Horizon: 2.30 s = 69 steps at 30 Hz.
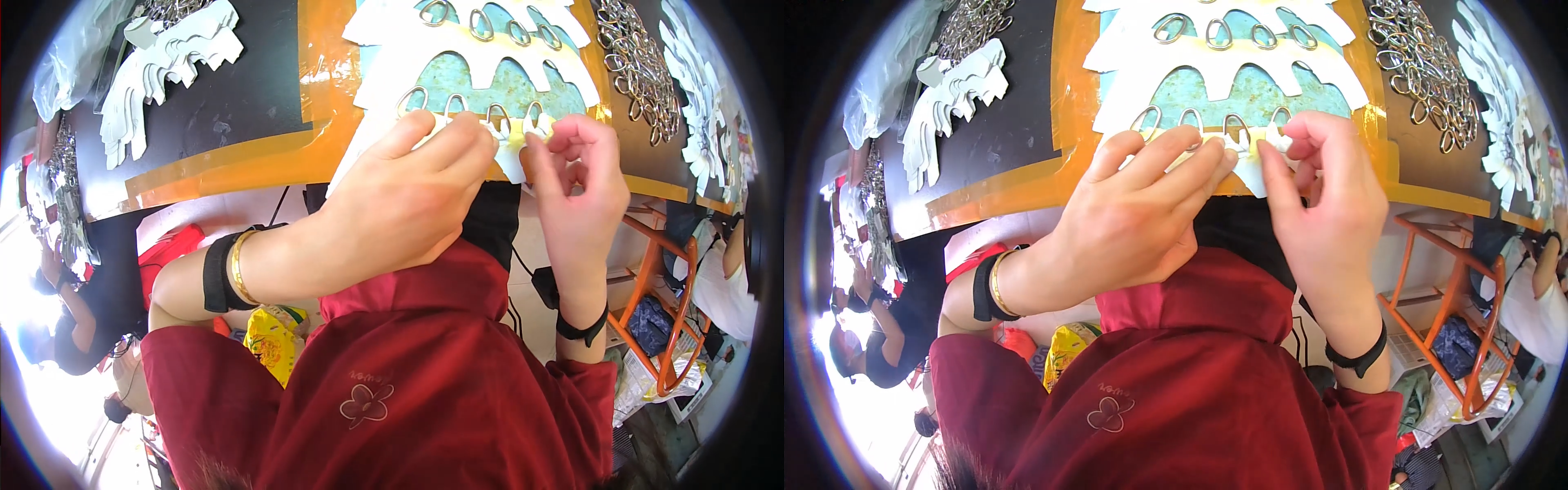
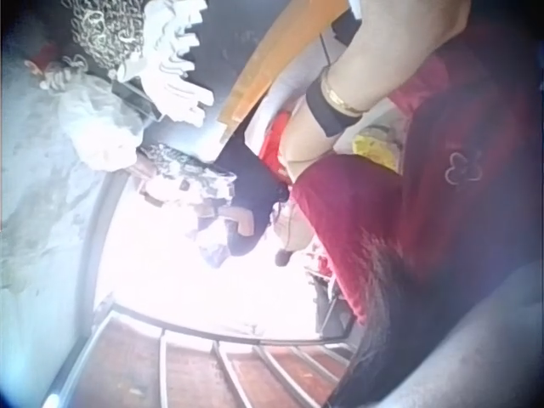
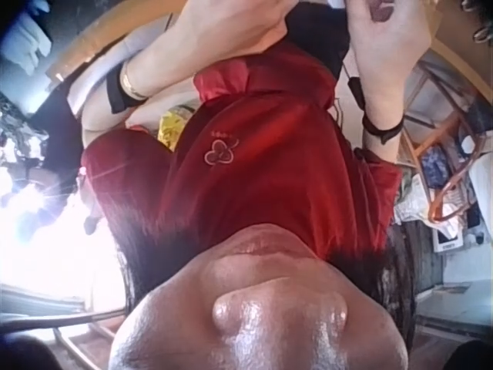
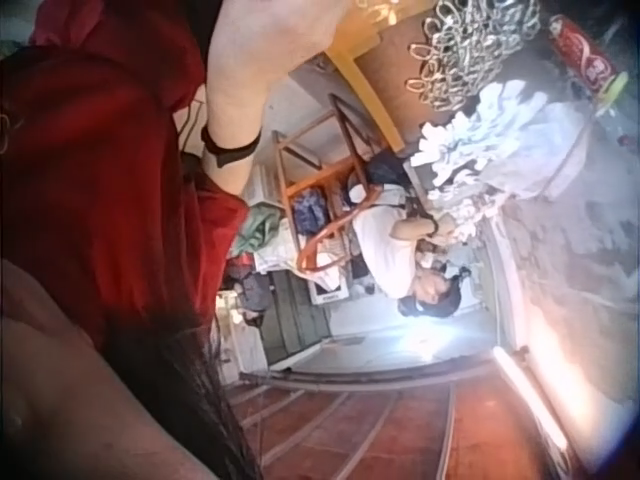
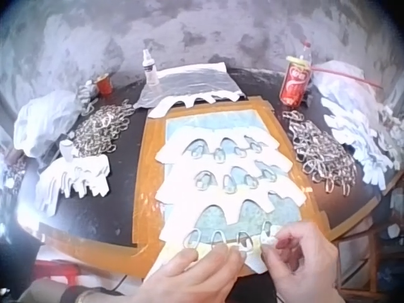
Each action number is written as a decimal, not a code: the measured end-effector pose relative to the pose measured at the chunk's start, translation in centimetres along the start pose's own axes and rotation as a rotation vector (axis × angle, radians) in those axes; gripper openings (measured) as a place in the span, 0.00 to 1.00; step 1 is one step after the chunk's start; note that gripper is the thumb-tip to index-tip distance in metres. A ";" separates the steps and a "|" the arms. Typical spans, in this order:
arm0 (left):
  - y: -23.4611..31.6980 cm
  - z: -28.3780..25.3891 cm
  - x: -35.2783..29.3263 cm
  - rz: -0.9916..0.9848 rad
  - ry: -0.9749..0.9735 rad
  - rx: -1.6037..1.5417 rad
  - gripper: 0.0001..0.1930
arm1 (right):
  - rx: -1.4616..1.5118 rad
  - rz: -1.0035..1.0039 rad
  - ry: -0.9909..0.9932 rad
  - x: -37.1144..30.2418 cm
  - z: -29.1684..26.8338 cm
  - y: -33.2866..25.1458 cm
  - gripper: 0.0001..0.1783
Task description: Applying adhesive to shoe upper components with a brush and attaching eyelet rings.
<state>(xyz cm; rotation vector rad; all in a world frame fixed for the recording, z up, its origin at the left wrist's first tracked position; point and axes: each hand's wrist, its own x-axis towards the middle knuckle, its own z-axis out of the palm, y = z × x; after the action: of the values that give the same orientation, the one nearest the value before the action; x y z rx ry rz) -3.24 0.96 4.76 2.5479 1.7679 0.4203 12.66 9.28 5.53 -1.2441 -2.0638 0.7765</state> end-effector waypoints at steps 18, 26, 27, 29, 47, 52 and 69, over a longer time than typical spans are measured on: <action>1.2 0.9 -0.4 -0.064 0.081 0.175 0.24 | -0.135 -0.186 -0.087 0.2 1.1 -0.5 0.05; 2.4 1.1 -0.6 -0.118 0.054 0.260 0.19 | -0.017 0.007 -0.179 1.1 0.6 -0.8 0.05; 2.4 1.1 -0.7 -0.123 0.041 0.279 0.18 | -0.061 0.000 -0.214 1.3 0.6 -0.7 0.05; 2.4 1.3 -0.8 -0.124 0.027 0.298 0.17 | -0.104 -0.004 -0.246 1.7 0.6 -0.7 0.06; 2.0 1.9 -0.8 -0.116 0.113 0.255 0.22 | -0.064 -0.065 -0.167 1.5 -0.1 -0.5 0.05; 2.0 2.1 -0.8 -0.110 0.132 0.236 0.21 | -0.106 -0.083 -0.166 1.3 0.9 -0.9 0.07; 1.6 1.6 -0.4 -0.143 0.143 0.039 0.16 | -0.249 -0.374 -0.147 0.4 0.7 1.6 0.09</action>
<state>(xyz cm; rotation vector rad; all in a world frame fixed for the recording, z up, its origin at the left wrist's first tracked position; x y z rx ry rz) -1.53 0.23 3.38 2.4509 2.0098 0.5821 12.87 10.12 3.92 -0.8995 -2.4765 0.4586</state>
